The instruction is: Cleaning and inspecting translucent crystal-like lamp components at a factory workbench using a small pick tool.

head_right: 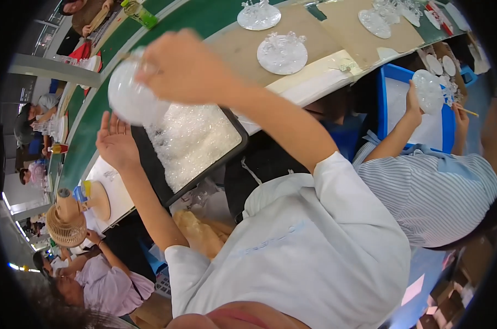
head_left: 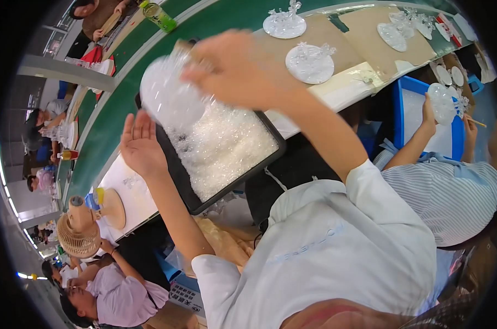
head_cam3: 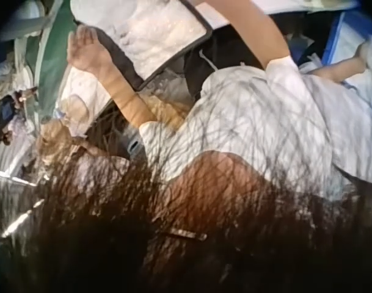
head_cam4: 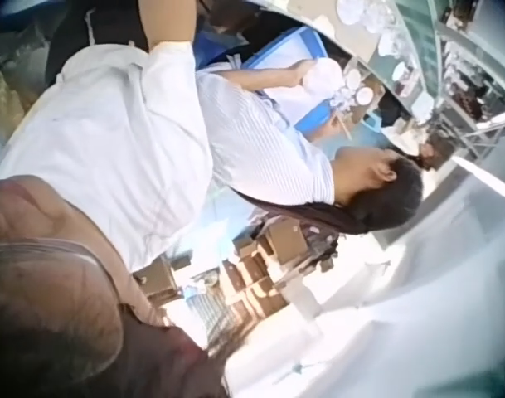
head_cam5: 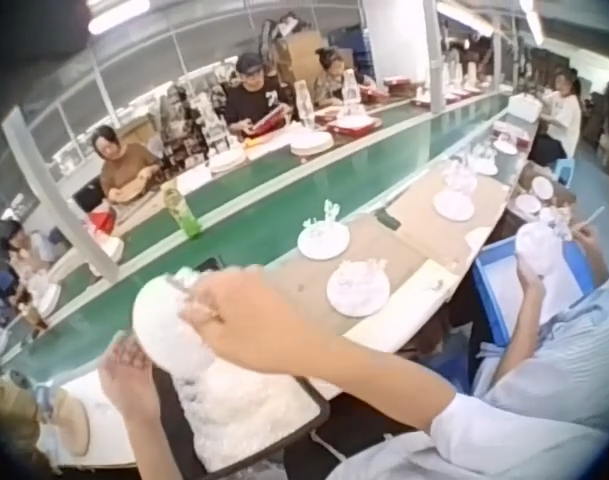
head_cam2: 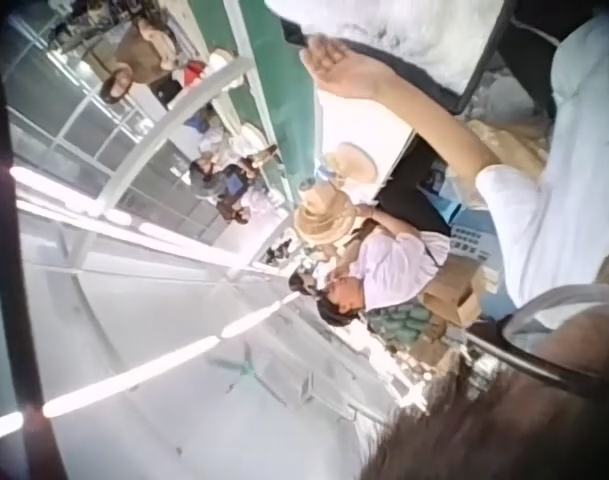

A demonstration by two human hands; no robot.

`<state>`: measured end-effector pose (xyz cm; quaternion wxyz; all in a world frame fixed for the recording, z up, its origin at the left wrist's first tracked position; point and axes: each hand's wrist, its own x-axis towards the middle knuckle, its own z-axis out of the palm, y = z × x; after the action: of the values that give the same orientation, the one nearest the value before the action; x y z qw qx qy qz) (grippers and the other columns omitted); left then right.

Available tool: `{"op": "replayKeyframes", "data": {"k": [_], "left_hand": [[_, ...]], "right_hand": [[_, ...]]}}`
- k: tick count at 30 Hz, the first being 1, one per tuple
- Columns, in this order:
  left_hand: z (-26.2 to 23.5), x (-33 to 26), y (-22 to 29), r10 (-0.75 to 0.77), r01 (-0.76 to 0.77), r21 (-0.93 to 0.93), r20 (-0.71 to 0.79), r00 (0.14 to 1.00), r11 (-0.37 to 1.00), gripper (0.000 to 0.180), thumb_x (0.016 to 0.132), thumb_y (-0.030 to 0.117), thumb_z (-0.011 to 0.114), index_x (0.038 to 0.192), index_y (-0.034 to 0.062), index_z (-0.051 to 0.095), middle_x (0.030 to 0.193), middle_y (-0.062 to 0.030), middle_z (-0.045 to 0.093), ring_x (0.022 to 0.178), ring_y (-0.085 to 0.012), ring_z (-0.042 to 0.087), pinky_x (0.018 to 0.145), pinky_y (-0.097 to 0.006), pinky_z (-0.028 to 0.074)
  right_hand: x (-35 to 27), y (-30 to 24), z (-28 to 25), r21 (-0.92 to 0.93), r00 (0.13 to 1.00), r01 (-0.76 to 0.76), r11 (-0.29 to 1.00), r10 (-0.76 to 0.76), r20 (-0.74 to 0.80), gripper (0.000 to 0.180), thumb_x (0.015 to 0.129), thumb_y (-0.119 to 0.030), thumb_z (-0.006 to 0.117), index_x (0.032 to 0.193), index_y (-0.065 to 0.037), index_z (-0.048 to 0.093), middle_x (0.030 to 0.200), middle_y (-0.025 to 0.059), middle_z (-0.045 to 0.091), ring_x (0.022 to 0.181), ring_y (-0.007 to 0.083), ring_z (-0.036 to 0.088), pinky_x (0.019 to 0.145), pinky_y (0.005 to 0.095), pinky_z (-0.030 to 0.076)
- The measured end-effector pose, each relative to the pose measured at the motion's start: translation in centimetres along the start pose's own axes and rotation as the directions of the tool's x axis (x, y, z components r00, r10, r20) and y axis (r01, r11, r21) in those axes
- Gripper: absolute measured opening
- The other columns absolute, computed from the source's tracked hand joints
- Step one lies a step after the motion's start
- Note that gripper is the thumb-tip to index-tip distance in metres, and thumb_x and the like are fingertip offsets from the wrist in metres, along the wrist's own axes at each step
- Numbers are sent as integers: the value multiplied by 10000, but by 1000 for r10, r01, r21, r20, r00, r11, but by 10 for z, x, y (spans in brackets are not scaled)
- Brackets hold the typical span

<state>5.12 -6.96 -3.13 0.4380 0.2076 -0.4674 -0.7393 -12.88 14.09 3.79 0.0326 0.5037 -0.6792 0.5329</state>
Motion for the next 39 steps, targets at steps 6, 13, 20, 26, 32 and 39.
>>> {"op": "replayKeyframes", "data": {"k": [6, 13, 20, 26, 32, 39], "left_hand": [[27, -21, -2, -81, -175, 606, 371, 925, 776, 217, 914, 160, 542, 821, -9, 641, 759, -72, 637, 742, -151, 607, 714, -291, 469], [16, -56, 46, 302, -502, 753, 405, 863, 426, 158, 870, 159, 649, 913, 10, 674, 822, -106, 692, 766, -223, 652, 731, -299, 495], [-155, -54, 72, 436, -142, 988, 151, 887, -55, 458, 822, 115, 683, 1240, -15, 548, 1095, -175, 659, 975, -286, 640, 845, -372, 504], [-212, -48, 40, 210, -84, 810, -49, 977, 581, 322, 879, 74, 676, 1160, -61, 595, 927, -105, 703, 859, -159, 663, 762, -257, 508], [-130, -46, 96, 436, -405, 879, 271, 858, 251, 175, 811, 37, 736, 974, -6, 691, 877, -57, 697, 777, -120, 634, 717, -244, 508], [42, -37, 95, -20, -725, 561, 796, 606, 400, 199, 785, -64, 694, 970, 7, 669, 941, -76, 694, 840, -143, 642, 760, -271, 514]], "right_hand": [[7, 63, -173, -560, 953, -139, 817, -44, -300, 379, 872, -372, 681, 1062, -47, 721, 870, 73, 723, 819, 149, 657, 762, 286, 495], [-4, 325, -353, -939, 680, -340, 56, 705, -204, 622, 787, -584, 626, 1025, -15, 706, 946, 180, 706, 966, 365, 657, 886, 416, 477], [-27, 366, -299, -873, 661, -487, 24, 663, -350, 614, 798, -571, 612, 935, 18, 723, 1007, 209, 700, 1045, 381, 639, 940, 425, 471], [-15, 206, -234, -786, 763, -605, 126, 375, -527, 666, 839, -621, 546, 1150, -49, 684, 1070, 172, 698, 1027, 339, 654, 937, 415, 474], [-14, 27, -54, -55, 1000, 12, 998, -11, 13, 201, 940, -106, 618, 1120, -54, 694, 1024, 75, 701, 886, 92, 618, 731, 220, 488], [-23, -34, 57, 211, 957, 115, 971, -165, 240, 353, 847, -163, 711, 1178, -48, 664, 785, 45, 663, 546, 65, 420, 523, 206, 381]]}}
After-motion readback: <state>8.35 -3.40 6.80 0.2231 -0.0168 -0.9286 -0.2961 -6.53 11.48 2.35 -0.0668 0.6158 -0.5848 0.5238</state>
